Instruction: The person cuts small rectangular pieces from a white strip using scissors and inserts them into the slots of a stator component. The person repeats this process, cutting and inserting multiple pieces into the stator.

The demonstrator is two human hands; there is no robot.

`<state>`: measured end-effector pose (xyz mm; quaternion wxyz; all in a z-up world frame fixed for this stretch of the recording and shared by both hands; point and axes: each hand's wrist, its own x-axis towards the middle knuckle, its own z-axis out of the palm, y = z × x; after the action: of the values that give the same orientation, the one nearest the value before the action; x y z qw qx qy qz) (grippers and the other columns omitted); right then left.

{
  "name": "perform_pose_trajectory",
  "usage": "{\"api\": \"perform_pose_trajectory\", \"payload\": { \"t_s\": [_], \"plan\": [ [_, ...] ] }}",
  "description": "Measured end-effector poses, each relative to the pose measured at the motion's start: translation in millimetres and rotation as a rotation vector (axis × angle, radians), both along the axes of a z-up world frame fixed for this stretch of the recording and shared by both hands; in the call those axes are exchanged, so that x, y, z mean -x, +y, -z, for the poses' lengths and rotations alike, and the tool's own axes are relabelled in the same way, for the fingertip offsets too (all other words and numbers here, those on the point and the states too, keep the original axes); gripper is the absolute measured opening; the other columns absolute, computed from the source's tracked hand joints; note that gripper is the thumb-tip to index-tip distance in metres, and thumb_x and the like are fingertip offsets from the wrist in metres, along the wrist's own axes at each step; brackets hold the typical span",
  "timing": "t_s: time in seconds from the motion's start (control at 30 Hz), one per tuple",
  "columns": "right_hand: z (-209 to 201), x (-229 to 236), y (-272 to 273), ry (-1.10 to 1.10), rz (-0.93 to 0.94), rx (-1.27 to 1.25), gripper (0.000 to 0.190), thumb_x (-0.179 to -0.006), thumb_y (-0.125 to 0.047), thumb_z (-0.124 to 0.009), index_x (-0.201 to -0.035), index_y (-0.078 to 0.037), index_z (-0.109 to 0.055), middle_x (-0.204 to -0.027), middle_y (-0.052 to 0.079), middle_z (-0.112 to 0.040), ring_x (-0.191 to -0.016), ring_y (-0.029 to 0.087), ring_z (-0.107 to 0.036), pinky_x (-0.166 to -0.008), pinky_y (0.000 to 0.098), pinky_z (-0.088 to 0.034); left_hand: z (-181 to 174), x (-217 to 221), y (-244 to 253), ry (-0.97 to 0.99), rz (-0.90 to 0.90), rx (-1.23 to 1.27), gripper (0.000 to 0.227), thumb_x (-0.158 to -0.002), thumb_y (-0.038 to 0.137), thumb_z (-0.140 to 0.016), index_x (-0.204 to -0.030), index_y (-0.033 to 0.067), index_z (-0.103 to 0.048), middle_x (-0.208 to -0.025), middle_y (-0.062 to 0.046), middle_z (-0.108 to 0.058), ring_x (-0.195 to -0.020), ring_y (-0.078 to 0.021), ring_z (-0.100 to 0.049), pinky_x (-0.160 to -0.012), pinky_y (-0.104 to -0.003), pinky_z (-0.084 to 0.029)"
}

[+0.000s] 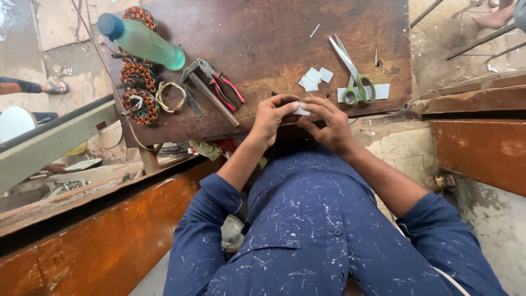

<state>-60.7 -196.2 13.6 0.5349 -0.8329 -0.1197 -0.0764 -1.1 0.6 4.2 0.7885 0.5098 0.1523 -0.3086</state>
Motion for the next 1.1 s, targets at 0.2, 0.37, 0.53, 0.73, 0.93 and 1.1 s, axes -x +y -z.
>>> {"api": "perform_pose_trajectory", "payload": {
  "t_s": [0.2,0.37,0.53,0.73,0.93,1.1],
  "plan": [
    [-1,-3,11,0.213,0.115,-0.241,0.016,-0.090,-0.007,-0.082,-0.103,0.000,-0.076,-0.115,0.012,-0.075,-0.098,0.016,-0.073,-0.086,0.0272,-0.060,5,11,15,-0.316,0.126,-0.071,0.021,-0.098,0.010,-0.072,-0.115,-0.0020,-0.074,-0.102,-0.007,-0.075,-0.091,-0.0127,-0.070,-0.082,-0.028,-0.061],
    [20,1,11,0.245,0.064,-0.385,0.006,-0.095,-0.001,-0.078,-0.100,0.003,-0.077,-0.110,0.010,-0.074,-0.097,0.013,-0.069,-0.083,0.0246,-0.056,14,18,19,-0.651,0.174,-0.305,0.023,-0.100,0.019,-0.074,-0.112,-0.0008,-0.076,-0.106,-0.010,-0.078,-0.097,-0.0173,-0.073,-0.088,-0.030,-0.059],
    [48,-7,16,0.196,0.188,-0.224,0.008,-0.094,-0.002,-0.079,-0.098,0.003,-0.074,-0.109,0.010,-0.073,-0.088,0.013,-0.068,-0.076,0.0263,-0.057,35,15,23,-1.194,0.075,-1.186,0.064,-0.081,0.039,-0.083,-0.125,-0.0006,-0.062,-0.131,-0.022,-0.062,-0.124,-0.0392,-0.057,-0.106,-0.049,-0.044],
    [78,-17,36,-0.091,0.009,0.058,0.011,-0.090,-0.002,-0.082,-0.095,0.003,-0.073,-0.106,0.015,-0.071,-0.090,0.028,-0.071,-0.077,0.0350,-0.057,78,-10,52,-0.825,0.127,-0.806,0.063,-0.096,0.031,-0.076,-0.143,-0.0035,-0.053,-0.136,-0.022,-0.062,-0.128,-0.0319,-0.059,-0.110,-0.038,-0.046],
    [82,-38,50,-0.304,-0.236,0.170,0.010,-0.089,0.003,-0.076,-0.095,0.002,-0.068,-0.107,0.016,-0.068,-0.095,0.033,-0.068,-0.081,0.0392,-0.056,97,-39,93,-0.493,0.078,-0.429,0.051,-0.098,0.024,-0.071,-0.140,-0.0027,-0.057,-0.125,-0.010,-0.070,-0.115,-0.0159,-0.064,-0.100,-0.028,-0.051],
    [79,-55,52,-0.347,-0.356,0.197,0.012,-0.087,0.007,-0.072,-0.097,0.000,-0.069,-0.107,0.015,-0.069,-0.095,0.034,-0.068,-0.081,0.0407,-0.056,97,-38,95,-0.482,0.083,-0.414,0.050,-0.099,0.024,-0.070,-0.140,-0.0027,-0.058,-0.124,-0.010,-0.071,-0.113,-0.0154,-0.064,-0.100,-0.028,-0.051]
  ]
}}
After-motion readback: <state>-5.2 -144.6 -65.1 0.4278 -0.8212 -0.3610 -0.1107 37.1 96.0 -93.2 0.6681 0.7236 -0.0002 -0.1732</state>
